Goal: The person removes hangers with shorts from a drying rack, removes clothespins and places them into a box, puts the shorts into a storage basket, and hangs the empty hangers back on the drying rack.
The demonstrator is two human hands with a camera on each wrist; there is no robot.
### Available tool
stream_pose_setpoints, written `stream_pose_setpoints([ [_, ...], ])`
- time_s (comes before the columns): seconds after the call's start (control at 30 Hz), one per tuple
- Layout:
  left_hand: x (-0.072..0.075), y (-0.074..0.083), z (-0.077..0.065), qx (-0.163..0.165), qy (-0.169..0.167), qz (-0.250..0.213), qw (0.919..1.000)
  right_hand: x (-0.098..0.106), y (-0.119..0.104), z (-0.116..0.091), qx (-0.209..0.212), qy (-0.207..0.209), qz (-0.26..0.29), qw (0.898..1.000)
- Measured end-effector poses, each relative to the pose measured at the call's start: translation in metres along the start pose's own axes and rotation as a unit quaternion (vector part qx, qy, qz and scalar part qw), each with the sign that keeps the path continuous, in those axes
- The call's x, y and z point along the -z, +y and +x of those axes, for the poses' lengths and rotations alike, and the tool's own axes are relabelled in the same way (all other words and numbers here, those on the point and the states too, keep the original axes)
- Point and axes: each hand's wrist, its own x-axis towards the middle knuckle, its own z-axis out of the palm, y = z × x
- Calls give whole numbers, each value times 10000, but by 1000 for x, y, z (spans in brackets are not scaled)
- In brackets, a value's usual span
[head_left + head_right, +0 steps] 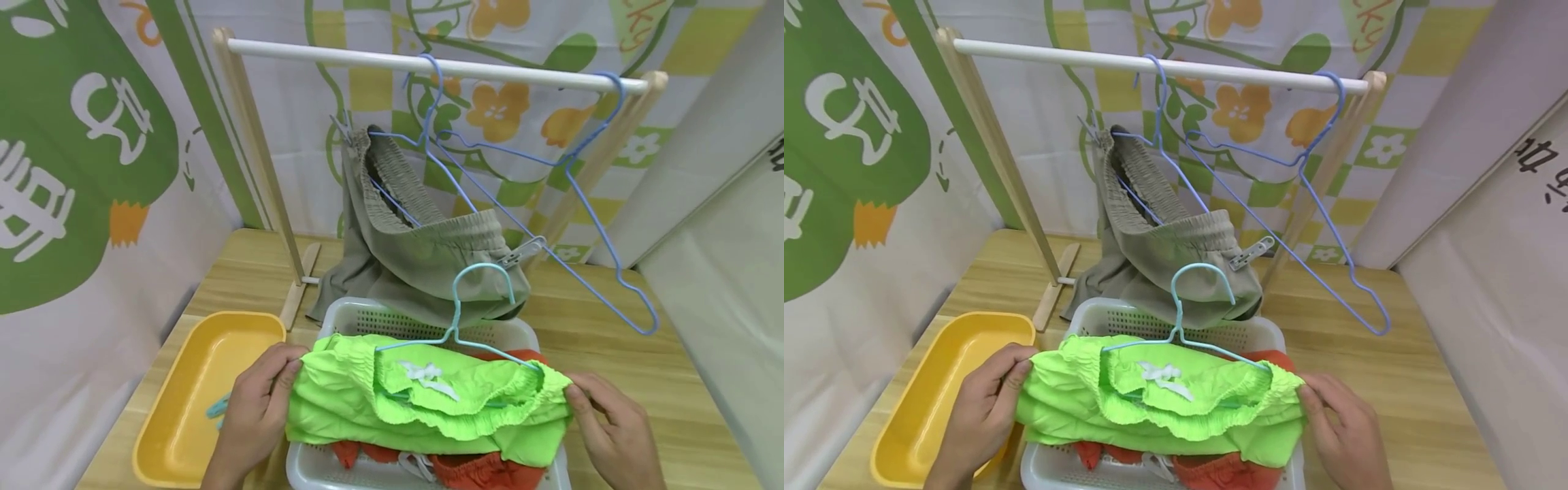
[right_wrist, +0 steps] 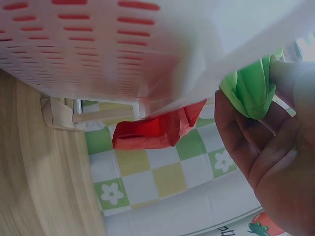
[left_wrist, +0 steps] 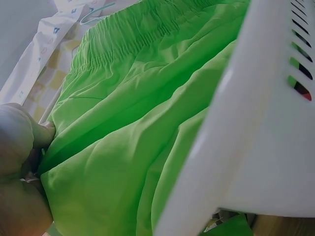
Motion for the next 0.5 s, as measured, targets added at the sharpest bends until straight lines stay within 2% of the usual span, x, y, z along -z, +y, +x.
stream_pose_setpoints([
  [0.27, 1, 2, 0, -21, -98, 62, 9999, -2, 0, 4, 196, -14, 3, 9998],
  [0.5, -1, 1, 1, -31, -55, 228, 9997, -10, -6, 10, 463, -153, 34, 9988],
])
